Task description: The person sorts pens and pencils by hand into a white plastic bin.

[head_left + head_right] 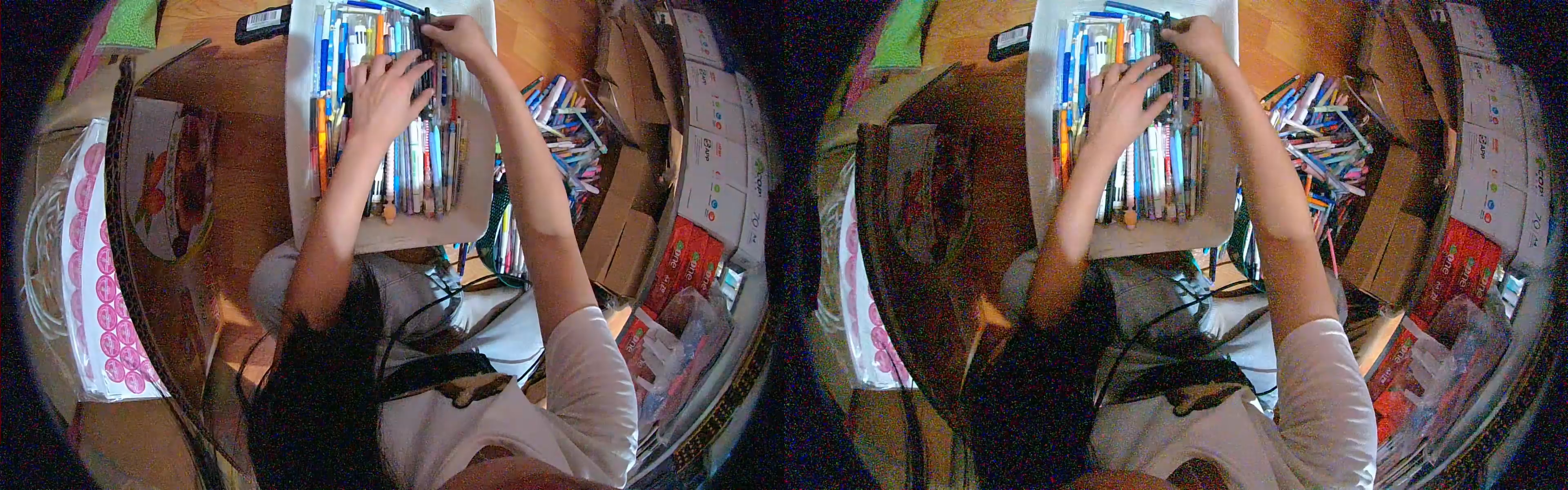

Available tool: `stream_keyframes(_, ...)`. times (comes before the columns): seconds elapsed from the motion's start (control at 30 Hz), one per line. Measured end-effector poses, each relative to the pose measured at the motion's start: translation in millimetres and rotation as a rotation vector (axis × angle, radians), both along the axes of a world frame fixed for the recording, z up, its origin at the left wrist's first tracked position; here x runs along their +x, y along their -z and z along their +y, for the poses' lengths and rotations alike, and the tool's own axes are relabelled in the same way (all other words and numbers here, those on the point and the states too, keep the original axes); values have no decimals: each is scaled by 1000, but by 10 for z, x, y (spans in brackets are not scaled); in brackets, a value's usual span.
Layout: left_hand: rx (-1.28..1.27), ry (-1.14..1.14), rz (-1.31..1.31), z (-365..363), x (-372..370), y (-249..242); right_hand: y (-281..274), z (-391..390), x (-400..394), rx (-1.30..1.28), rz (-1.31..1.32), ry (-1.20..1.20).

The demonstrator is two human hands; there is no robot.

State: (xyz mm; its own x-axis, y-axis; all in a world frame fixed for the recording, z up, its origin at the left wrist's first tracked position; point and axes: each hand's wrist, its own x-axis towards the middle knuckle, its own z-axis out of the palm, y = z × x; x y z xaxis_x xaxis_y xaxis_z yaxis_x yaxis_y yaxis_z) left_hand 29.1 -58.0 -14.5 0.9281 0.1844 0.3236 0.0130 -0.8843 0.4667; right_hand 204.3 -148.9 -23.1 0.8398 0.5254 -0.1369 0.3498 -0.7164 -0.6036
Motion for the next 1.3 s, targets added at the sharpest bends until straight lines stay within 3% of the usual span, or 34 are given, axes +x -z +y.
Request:
stream_keyframes(0.13,19,-14,40,-3,-13,-16,-128,-105,-38,45,-48,81)
stream_keyframes(0.17,16,-13,44,-2,-18,-18,-126,-126,-17,33,-175,77)
stream_keyframes(0.3,9,-12,12,2,-13,-14,-214,-200,-50,-24,-1,54)
stream_keyframes(0.4,4,6,34,8,-14,-36,-90,-182,-125,-78,-122,31)
stream_keyframes(0.43,4,14,57,17,-20,-45,-238,-147,-252,-31,-105,35)
stream_keyframes(0.57,-13,20,52,18,-15,-42,50,-164,-164,-22,-76,51)
stream_keyframes(0.83,2,12,-25,12,-8,-5,-123,-102,-390,123,-179,62)
stream_keyframes(0.97,70,16,2,1,-17,-10,-110,-132,-418,42,-248,73)
stream_keyframes(1.1,111,0,12,-36,-12,-29,-528,-397,-605,179,-319,67)
stream_keyframes(1.27,139,6,25,-31,-14,-27,-818,-1399,-678,-98,-576,121)
stream_keyframes(1.3,139,9,27,-31,-16,-27,-801,-1590,-679,-248,-460,117)
